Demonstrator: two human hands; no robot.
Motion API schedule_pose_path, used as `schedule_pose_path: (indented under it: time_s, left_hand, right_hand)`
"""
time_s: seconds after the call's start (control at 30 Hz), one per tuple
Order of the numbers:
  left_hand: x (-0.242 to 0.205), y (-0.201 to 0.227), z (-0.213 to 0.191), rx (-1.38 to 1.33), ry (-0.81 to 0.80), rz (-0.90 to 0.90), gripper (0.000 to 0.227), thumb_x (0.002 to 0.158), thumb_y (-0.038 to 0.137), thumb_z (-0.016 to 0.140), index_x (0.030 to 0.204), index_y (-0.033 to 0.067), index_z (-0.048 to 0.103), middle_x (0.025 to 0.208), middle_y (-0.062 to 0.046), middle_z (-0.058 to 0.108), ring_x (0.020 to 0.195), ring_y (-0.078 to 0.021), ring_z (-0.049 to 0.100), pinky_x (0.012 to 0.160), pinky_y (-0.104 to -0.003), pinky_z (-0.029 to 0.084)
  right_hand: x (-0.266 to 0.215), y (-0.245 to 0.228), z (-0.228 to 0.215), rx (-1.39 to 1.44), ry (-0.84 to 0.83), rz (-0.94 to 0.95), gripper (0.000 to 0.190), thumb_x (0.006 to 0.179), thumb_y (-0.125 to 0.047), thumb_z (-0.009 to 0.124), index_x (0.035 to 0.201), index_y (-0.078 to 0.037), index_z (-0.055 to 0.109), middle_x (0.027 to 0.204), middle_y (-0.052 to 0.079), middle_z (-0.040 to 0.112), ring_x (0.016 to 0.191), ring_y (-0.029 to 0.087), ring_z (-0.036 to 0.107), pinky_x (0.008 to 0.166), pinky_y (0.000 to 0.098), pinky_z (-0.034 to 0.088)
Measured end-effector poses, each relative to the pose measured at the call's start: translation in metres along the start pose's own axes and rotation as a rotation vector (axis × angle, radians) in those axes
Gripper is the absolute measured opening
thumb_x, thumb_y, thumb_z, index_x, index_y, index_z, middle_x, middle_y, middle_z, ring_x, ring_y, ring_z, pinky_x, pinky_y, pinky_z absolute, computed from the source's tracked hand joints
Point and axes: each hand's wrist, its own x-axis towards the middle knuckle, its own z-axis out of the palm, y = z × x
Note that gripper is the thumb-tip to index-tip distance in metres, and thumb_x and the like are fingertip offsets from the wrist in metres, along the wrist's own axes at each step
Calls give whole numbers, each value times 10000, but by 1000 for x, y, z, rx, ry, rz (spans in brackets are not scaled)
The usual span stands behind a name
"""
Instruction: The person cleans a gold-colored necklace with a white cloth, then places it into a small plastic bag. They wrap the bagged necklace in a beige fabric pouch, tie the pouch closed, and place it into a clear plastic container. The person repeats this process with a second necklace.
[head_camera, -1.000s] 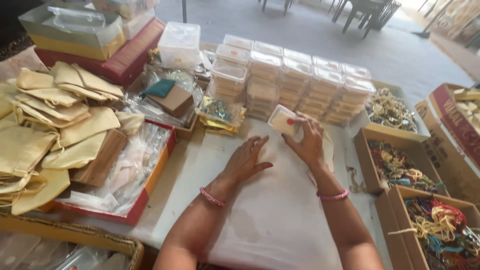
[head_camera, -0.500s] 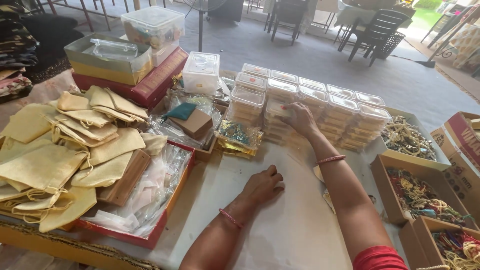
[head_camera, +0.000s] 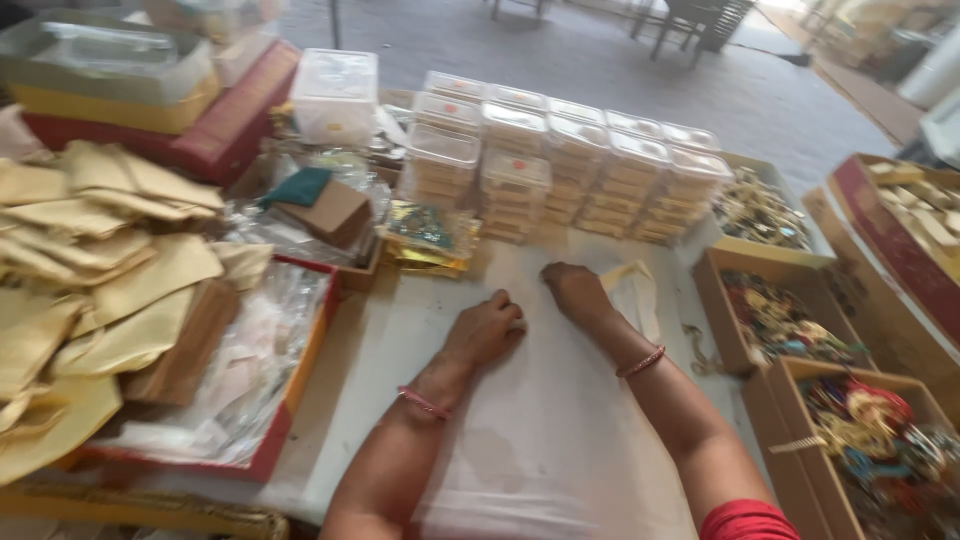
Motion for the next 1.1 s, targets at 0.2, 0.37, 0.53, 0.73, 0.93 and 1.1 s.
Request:
schedule_pose_path:
  time_s: [0.2, 0.37, 0.53, 0.73, 0.93, 1.1]
  left_hand:
    - [1, 12, -14, -14, -31, -46, 168, 832, 250, 753, 963, 147, 733, 1042, -65, 652, 901, -319, 696, 767, -443, 575]
    - [1, 11, -14, 2, -35, -18, 210, 842, 279, 757, 996, 137, 737, 1043, -70, 657, 903, -323, 696, 768, -446, 567]
    - [1, 14, -18, 36, -50, -45, 216, 863, 289, 748, 1011, 131, 741, 1050, -68, 659, 914, -323, 693, 784, -448, 561]
    - [1, 19, -22, 55, -79, -83, 211, 858, 297, 751, 996, 138, 752, 1012, -53, 670, 913, -302, 694, 775, -434, 559]
    - [1, 18, -20, -42, -63, -171, 209, 865, 277, 752, 1010, 127, 756, 980, -45, 685, 829, -239, 734, 740, -396, 566]
    - [2, 23, -22, -28, -63, -209, 213, 869, 278, 760, 1010, 118, 759, 974, -45, 697, 831, -239, 734, 747, -388, 567]
  right_hand:
    - [-35, 21, -138, -715, 117, -341, 216, 890, -136, 630, 1058, -205, 745, 1240, 7, 725, 1222, 212, 636, 1188, 513, 384]
    - [-111, 128, -230, -708, -143, 387, 288, 929, -206, 683, 1213, -157, 691, 1228, 72, 712, 1216, 242, 636, 1169, 525, 393]
    - [-188, 205, -264, -473, -306, 850, 785, 871, -550, 753, 1470, -138, 454, 1498, 180, 463, 1344, 359, 440, 1093, 573, 377]
    - [-214, 193, -259, -289, -593, 1067, 567, 872, -447, 792, 1387, -273, 633, 1342, -14, 693, 1218, 189, 642, 1050, 395, 507]
    - [-216, 219, -203, -220, -616, 851, 360, 831, -469, 810, 1126, -262, 811, 1133, -3, 786, 1055, 184, 737, 980, 355, 567]
    - [-191, 190, -188, -280, -644, 855, 420, 861, -541, 783, 1187, -276, 761, 1237, 46, 711, 1159, 248, 663, 999, 418, 533]
